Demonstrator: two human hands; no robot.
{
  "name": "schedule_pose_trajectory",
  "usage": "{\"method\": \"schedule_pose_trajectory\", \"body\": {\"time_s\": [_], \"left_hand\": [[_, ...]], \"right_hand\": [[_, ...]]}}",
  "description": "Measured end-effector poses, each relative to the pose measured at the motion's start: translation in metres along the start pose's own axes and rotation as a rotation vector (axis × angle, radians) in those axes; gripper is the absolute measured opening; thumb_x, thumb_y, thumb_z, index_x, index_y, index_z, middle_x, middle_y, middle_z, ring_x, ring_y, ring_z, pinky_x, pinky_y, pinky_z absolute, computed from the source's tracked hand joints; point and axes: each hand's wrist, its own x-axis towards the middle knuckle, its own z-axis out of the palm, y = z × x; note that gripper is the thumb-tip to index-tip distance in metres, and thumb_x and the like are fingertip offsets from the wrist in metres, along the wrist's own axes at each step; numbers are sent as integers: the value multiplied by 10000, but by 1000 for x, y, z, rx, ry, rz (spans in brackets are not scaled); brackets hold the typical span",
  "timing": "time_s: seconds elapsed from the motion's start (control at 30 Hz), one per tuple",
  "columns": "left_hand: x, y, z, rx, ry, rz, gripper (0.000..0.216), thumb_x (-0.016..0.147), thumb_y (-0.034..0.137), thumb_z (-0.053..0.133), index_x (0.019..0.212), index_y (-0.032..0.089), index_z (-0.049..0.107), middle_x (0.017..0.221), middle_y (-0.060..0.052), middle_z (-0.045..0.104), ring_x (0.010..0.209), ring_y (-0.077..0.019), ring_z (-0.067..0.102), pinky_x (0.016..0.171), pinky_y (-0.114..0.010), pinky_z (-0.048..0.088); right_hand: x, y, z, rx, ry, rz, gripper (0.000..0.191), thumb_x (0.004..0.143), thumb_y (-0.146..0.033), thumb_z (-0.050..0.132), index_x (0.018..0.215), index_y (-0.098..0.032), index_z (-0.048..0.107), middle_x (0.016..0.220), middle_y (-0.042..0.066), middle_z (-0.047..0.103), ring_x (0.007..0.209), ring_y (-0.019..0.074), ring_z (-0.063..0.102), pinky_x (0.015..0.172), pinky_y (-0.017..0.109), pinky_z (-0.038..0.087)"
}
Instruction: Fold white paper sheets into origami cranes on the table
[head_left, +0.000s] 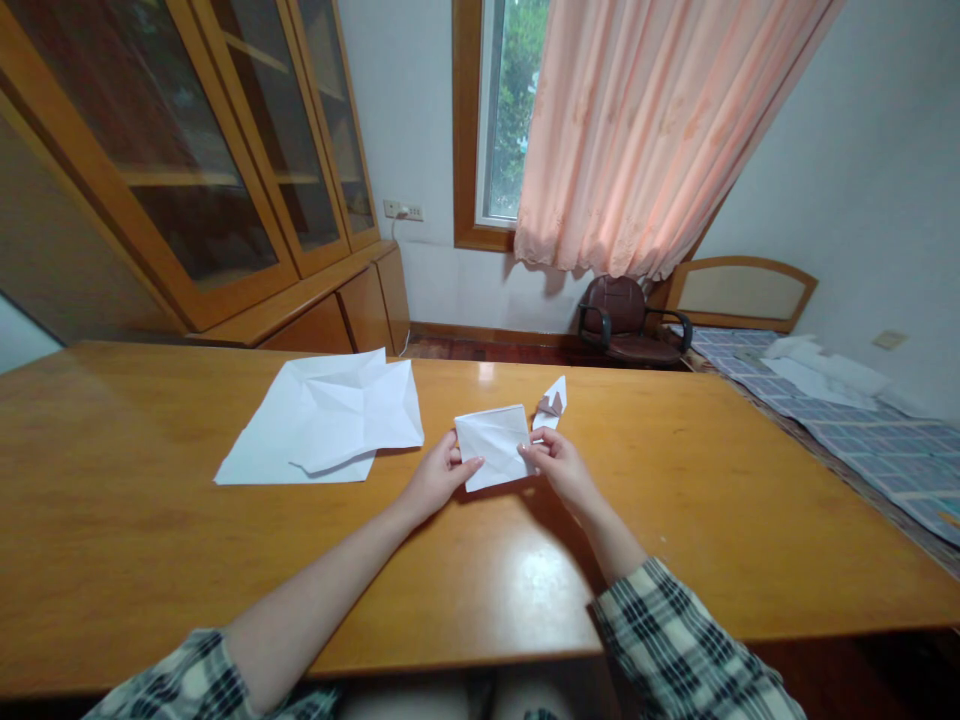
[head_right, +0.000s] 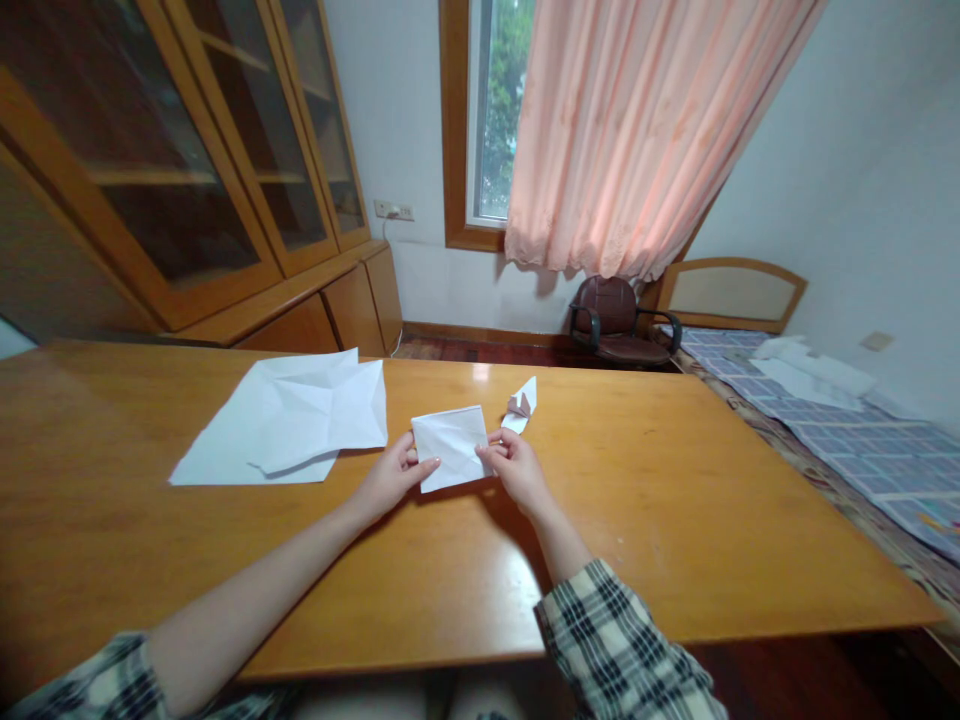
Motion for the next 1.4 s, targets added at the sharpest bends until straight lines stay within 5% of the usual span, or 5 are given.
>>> {"method": "schedule_pose_trajectory", "body": {"time_s": [0.4, 0.6, 0.87, 1.13, 1.4], "left_hand": [[6, -2, -11, 195, 240, 135, 446, 773, 472, 608, 1070, 140, 603, 1011, -81, 694, 924, -236, 642, 801, -324, 507], [9, -7, -17, 263, 261, 141, 429, 768, 458, 607, 1067, 150, 640, 1089, -82, 681, 1031, -254, 606, 927, -365, 457], [4, -8, -15, 685, 145, 299, 472, 844, 360, 538, 1286, 196, 524, 1301, -97, 558, 1178, -254, 513, 1037, -427, 366], [0, -20, -15, 1064, -242, 335, 398, 904, 350, 462, 1280, 246, 541, 1386, -63, 493, 1305, -239, 393, 1095, -441, 278], [1, -22, -20, 1051, -282, 337, 421, 914, 361, 444, 1316, 252, 504, 1412, -68, 461, 1333, -232, 358, 1104, -439, 252]], "right_hand": [[-12, -1, 3, -78, -459, 250, 365, 685, -381, 741, 905, -112, 632, 783, 92, 708, 707, 174, 680, 597, 247, 530], [-9, -7, -3, -79, -275, 144, 339, 745, -441, 691, 890, -152, 591, 753, 69, 694, 637, 154, 675, 491, 205, 501], [-2, 13, -4, -275, -169, 177, 301, 717, -395, 689, 745, -164, 497, 523, -22, 604, 409, 101, 581, 331, 137, 368], [-5, 10, -18, -287, -334, 143, 609, 693, -290, 716, 1246, -218, 471, 685, -19, 664, 519, 123, 624, 394, 169, 437], [1, 11, -28, -345, -338, 188, 312, 696, -325, 711, 952, -149, 684, 617, 10, 653, 486, 100, 576, 408, 171, 405]]}}
